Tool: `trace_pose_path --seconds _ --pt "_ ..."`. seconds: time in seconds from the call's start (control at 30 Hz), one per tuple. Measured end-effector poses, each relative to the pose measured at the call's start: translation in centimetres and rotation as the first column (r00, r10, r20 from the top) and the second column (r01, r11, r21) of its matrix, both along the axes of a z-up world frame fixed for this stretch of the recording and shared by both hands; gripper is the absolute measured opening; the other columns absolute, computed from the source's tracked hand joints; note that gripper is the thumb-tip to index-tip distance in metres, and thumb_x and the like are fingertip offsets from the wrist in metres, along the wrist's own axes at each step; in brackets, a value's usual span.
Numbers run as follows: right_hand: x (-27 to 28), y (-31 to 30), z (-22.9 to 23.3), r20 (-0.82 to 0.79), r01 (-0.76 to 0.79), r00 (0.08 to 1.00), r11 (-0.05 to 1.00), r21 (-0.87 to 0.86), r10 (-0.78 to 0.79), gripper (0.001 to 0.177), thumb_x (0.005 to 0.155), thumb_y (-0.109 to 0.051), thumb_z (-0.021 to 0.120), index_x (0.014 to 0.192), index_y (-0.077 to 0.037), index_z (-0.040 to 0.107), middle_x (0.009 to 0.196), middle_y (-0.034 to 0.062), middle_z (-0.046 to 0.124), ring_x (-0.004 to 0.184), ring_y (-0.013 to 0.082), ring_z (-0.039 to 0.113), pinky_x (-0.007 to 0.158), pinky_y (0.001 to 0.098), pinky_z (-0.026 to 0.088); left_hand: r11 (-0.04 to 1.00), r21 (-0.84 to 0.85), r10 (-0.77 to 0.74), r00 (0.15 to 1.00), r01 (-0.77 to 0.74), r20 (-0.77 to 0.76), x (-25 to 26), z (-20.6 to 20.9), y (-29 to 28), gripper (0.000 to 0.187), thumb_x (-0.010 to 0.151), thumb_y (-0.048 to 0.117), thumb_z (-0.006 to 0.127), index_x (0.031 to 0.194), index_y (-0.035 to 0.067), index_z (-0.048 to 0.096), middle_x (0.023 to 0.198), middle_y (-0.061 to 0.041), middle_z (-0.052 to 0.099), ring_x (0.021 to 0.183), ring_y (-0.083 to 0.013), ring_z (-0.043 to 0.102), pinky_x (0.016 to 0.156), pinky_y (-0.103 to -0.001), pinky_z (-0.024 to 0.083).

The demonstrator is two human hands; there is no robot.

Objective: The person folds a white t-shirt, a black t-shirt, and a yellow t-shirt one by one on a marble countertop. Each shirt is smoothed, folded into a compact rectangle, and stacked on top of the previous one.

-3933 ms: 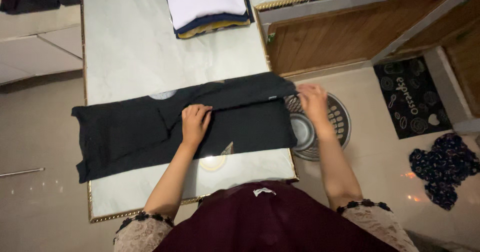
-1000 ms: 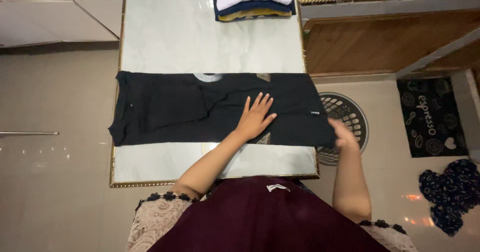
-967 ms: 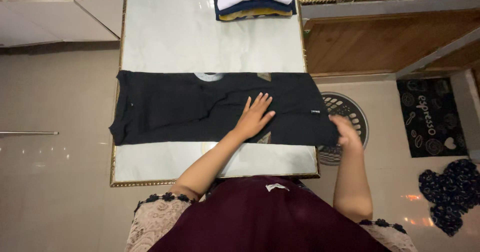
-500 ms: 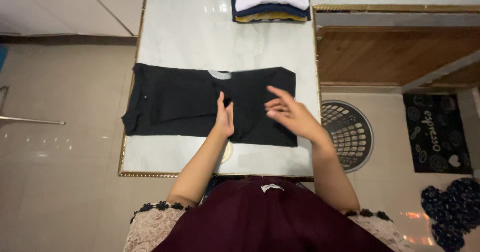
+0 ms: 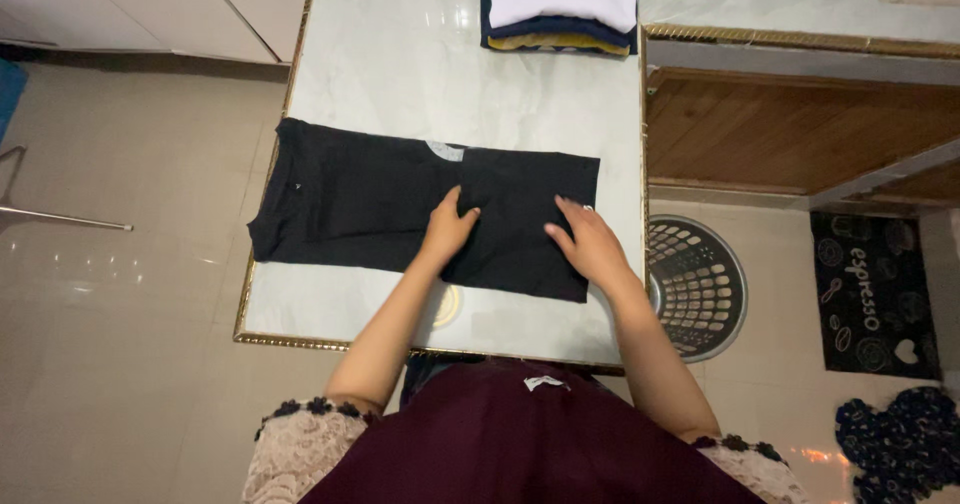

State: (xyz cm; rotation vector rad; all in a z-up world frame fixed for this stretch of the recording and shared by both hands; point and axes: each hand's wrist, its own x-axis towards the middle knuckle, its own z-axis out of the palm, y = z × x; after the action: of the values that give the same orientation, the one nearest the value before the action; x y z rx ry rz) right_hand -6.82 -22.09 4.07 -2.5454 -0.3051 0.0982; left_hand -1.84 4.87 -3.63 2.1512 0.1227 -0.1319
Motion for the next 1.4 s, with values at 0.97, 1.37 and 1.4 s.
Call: trace_pose_path --seconds 0.97,1.37,1.4 --pt "9.2 -7.8 -3.0 0.239 -0.251 0.938 0.968 -0.032 0.251 0.059 0.080 0.016 0.052 0.130 -0.012 0.068 0.146 0.0070 0.061 0.146 0.0353 0.047 0.118 0.0448 0.039 0.656 0.534 -0.754 0.504 0.534 0.422 -9.2 1.0 -14.3 0.019 0.093 0.027 0.069 0.098 0.011 0.061 0.093 -0.007 0.064 0.087 -0.0267 0.067 0.076 -0.041 0.055" --pt "16.8 -4.7 -2.5 0.174 -0.215 0.975 0.755 0.619 0.135 0.021 0.097 0.005 0.057 0.115 -0.006 0.060 0.131 0.0145 0.073 0.146 0.0241 0.057 0.125 0.0363 0.040 0.854 -0.457 -0.040 0.907 0.249 0.419 -8.6 10.6 -4.3 0.051 0.082 0.009 0.076 0.129 0.007 0.056 0.094 -0.002 0.058 0.086 -0.0132 0.063 0.075 -0.029 0.060" --pt "17.9 -3.1 -1.5 0.178 -0.233 0.972 0.730 0.642 0.154 0.020 0.099 0.003 0.060 0.117 -0.004 0.061 0.127 0.0118 0.071 0.136 0.0209 0.058 0.119 0.0340 0.043 0.801 -0.577 0.045 0.945 0.159 0.324 -8.3 10.7 -2.8 0.061 0.081 0.010 0.076 0.138 0.007 0.054 0.089 0.001 0.055 0.083 -0.0080 0.060 0.073 -0.026 0.060"
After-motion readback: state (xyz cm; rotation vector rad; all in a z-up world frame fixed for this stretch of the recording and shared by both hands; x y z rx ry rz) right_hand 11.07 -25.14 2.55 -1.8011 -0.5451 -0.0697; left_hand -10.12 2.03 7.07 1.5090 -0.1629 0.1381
